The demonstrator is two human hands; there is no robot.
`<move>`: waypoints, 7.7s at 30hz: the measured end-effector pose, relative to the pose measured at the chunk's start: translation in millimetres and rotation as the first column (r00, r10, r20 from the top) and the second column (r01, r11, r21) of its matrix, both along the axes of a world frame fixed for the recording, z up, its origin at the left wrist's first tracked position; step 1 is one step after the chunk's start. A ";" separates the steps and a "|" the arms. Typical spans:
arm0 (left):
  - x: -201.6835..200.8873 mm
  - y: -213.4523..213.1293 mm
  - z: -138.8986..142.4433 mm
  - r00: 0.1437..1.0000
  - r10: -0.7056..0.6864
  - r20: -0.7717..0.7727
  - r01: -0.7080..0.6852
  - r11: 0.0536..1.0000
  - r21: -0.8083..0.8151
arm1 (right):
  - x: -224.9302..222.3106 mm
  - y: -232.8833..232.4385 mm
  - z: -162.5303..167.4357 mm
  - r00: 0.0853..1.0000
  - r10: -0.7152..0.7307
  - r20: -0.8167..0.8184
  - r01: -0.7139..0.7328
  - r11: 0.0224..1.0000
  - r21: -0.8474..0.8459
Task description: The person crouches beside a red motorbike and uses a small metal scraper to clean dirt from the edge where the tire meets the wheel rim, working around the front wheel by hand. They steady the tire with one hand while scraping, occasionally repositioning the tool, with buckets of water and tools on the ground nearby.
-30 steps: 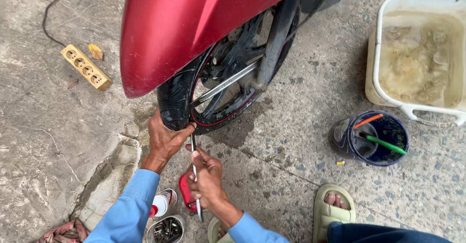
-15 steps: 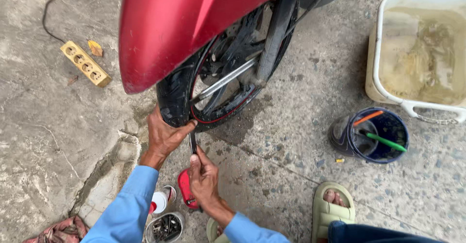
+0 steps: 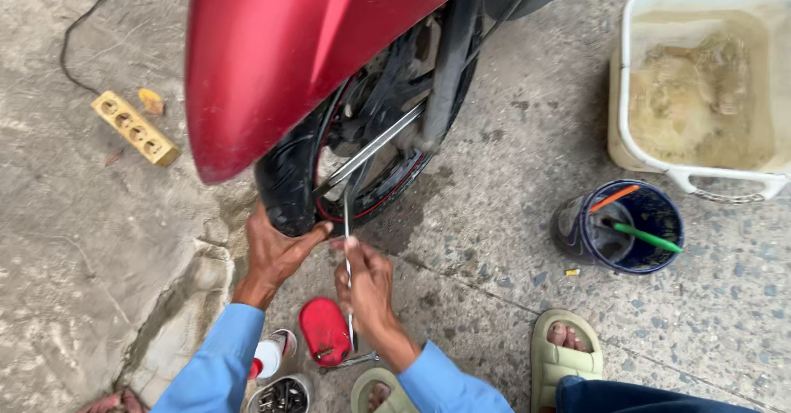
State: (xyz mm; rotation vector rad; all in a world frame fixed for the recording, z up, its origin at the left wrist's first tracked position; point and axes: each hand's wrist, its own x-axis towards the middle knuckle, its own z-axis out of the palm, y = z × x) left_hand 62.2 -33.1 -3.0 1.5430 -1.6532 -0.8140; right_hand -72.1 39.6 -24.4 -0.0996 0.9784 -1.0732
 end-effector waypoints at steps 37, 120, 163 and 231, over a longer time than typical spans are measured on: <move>-0.7 -1.7 8.9 0.988 -0.015 0.151 0.016 1.000 -0.005 | 6.9 45.6 -55.1 0.967 0.252 -0.037 -0.254 0.965 -0.071; 0.9 2.4 -6.2 0.995 0.026 0.098 -0.021 0.999 -0.046 | -9.0 54.6 -6.9 0.889 0.447 -0.096 -0.456 0.884 -0.107; -77.7 -114.5 -11.5 0.043 0.044 0.998 0.696 0.715 -0.062 | 31.6 96.0 -70.4 0.842 -0.026 -0.538 -0.144 0.951 -0.272; 9.8 4.6 -40.7 0.993 0.043 -0.111 -0.035 0.997 0.073 | -84.1 66.8 -73.7 0.841 0.335 -0.426 -0.440 0.880 -0.177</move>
